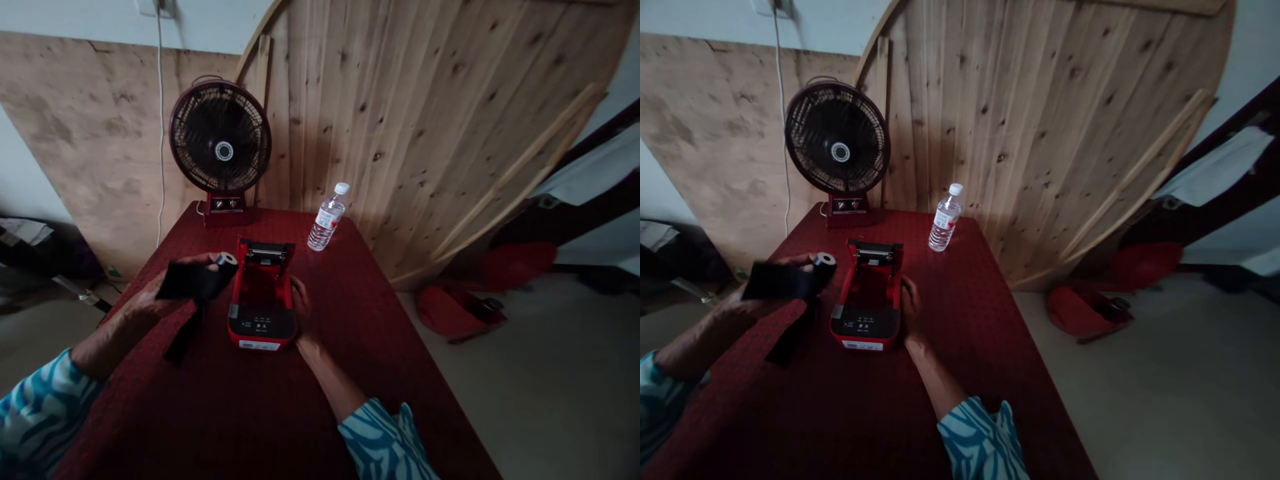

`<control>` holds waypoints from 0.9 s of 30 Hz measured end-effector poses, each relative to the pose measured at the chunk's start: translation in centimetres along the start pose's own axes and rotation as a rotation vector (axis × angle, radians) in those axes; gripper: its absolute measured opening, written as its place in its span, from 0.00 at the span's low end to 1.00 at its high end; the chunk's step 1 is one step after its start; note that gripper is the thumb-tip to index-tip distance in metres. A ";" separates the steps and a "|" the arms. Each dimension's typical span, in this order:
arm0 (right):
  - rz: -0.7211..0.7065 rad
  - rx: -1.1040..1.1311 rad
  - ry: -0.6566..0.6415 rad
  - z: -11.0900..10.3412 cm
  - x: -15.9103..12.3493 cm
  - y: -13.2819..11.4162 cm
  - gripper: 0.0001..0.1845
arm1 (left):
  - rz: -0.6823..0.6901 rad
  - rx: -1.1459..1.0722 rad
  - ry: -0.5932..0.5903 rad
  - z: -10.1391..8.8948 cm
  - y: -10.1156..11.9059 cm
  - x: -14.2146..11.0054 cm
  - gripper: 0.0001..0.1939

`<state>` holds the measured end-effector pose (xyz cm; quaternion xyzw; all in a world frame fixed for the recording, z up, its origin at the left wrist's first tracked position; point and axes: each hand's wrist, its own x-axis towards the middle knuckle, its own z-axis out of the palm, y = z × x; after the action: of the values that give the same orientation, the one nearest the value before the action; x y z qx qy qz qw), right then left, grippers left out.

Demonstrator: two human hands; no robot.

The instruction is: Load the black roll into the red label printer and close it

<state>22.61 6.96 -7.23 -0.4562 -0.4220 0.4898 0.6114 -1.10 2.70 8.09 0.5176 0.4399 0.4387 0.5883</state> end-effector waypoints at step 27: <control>-0.003 0.010 -0.041 0.3 -0.4 -1.2 0.17 | -0.229 -0.072 -0.360 4.9 -1.2 1.1 0.24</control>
<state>22.50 6.53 -5.98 -0.4422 -0.4326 0.5002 0.6059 3.99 2.61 7.21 0.5129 0.3676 0.2850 0.7215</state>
